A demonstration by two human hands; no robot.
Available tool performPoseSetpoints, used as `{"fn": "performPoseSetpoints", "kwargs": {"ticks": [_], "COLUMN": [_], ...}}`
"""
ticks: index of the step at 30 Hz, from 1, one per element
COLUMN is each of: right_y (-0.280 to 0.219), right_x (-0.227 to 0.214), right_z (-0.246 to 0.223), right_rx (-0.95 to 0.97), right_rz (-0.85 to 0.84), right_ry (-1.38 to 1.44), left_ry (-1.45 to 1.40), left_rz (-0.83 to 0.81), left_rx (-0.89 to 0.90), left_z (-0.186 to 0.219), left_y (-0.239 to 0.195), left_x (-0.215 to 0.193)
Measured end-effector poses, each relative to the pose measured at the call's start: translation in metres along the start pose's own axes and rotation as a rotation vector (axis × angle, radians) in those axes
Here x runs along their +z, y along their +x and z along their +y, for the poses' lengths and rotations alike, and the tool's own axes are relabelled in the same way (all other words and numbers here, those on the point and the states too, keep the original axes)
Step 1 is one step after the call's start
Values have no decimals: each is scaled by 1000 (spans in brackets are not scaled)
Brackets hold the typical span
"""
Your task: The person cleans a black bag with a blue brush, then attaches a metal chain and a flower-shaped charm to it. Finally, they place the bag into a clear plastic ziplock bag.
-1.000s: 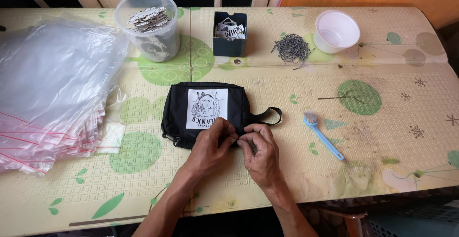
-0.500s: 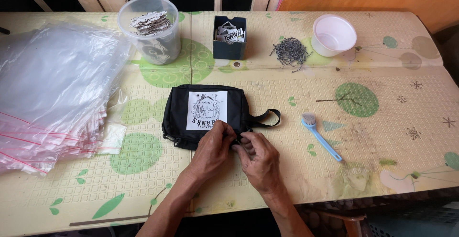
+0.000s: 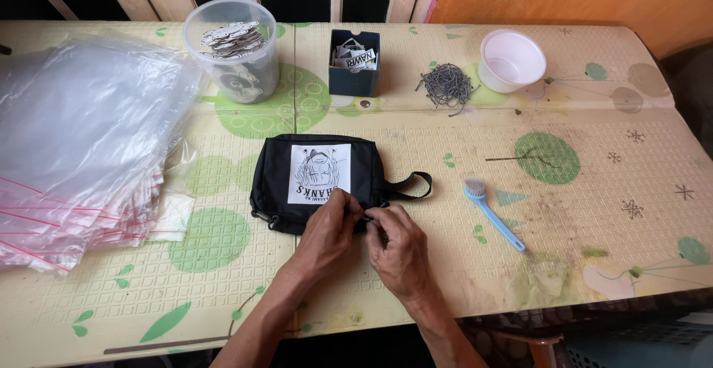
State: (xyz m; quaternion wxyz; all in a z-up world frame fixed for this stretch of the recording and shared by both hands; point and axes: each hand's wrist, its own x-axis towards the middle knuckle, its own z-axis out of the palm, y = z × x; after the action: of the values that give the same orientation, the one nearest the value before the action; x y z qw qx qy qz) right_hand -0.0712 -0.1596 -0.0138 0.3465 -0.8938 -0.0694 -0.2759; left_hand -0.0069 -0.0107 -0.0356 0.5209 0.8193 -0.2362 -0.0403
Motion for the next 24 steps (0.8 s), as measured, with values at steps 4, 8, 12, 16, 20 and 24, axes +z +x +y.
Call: {"fn": "performPoseSetpoints", "kwargs": {"ticks": [4, 8, 12, 16, 20, 24], "right_y": [1, 5, 12, 15, 18, 22], "right_x": [5, 0, -5, 1, 1, -6], "right_z": [5, 0, -2, 6, 4, 1], "right_rx": [6, -30, 6, 161, 190, 86], "right_rz": [16, -56, -71, -43, -57, -118], "right_ry": [-21, -31, 81, 185, 179, 45], "left_ry": [-17, -21, -25, -101, -110, -107], "left_rz": [17, 1, -19, 9, 2, -10], "left_rx": [4, -13, -34, -73, -74, -87], "left_z": [3, 2, 2, -1, -1, -1], "left_y": [1, 1, 1, 1, 2, 4], "left_x": [-1, -2, -3, -1, -2, -2]}}
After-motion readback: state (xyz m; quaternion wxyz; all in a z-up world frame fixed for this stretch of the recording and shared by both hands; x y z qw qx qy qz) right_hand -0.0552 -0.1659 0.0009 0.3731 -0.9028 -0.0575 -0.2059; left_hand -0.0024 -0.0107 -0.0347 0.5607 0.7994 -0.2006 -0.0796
